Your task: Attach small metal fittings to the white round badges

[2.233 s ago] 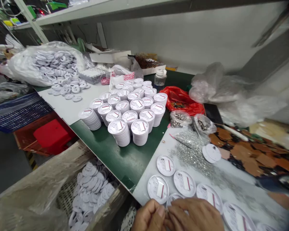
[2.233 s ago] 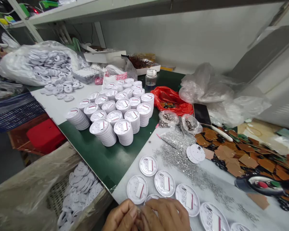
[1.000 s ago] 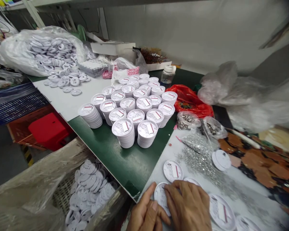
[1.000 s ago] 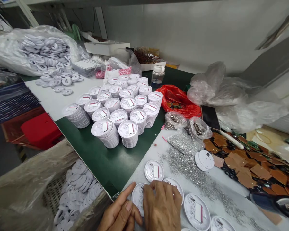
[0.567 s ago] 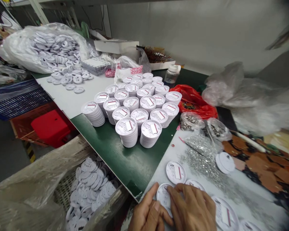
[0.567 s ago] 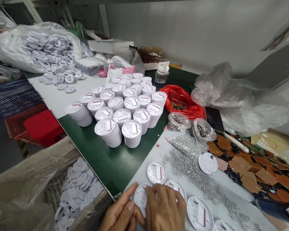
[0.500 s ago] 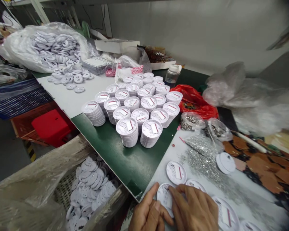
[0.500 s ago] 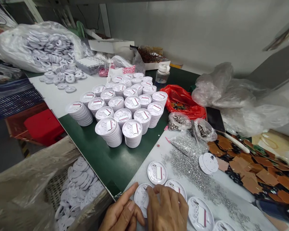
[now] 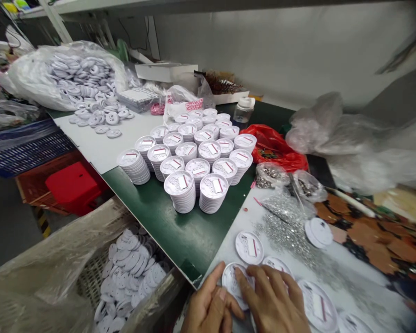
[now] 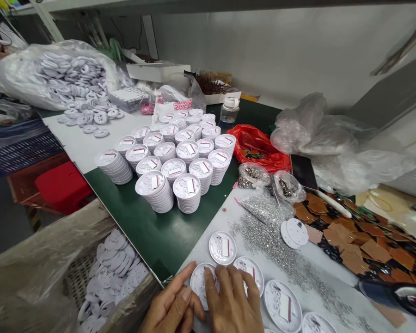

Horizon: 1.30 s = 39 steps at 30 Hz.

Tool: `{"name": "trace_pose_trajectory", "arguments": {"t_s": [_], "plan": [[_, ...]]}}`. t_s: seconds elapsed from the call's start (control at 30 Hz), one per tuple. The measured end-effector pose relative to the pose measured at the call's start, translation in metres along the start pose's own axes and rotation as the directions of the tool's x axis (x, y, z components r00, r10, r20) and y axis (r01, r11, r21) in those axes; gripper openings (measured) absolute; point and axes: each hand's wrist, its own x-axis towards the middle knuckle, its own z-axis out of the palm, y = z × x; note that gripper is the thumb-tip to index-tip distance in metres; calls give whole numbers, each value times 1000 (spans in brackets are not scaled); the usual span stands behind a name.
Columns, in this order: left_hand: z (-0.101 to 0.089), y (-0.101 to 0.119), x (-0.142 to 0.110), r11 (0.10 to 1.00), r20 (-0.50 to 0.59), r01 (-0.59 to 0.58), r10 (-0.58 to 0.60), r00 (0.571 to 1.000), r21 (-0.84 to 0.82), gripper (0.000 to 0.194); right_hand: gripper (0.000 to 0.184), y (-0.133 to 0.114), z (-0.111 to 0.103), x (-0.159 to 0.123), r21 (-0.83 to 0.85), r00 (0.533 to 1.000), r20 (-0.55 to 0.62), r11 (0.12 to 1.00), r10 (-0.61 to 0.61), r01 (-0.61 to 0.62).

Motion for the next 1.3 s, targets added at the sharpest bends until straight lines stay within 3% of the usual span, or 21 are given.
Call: {"name": "trace_pose_trajectory", "arguments": {"t_s": [0.3, 0.53, 0.93, 1.17, 1.23, 1.3], "plan": [[2, 7, -1, 999, 7, -1, 1, 1000, 39, 94, 36, 6, 7, 16, 292, 984, -105, 950, 142, -106], [1, 6, 1, 998, 10, -3, 2, 1000, 63, 89, 37, 9, 8, 28, 208, 997, -67, 978, 46, -31], [1, 2, 1, 999, -13, -4, 4, 1000, 39, 87, 36, 13, 6, 23, 277, 996, -70, 960, 53, -32], [4, 8, 0, 998, -31, 12, -10, 999, 62, 91, 44, 10, 11, 7, 80, 983, -144, 989, -110, 123], [5, 9, 0, 998, -29, 18, -16, 999, 59, 90, 49, 8, 11, 10, 44, 976, -188, 991, -112, 122], [5, 10, 0, 999, -26, 18, -17, 1000, 43, 90, 45, 13, 6, 14, 83, 983, -158, 990, -97, 111]]}}
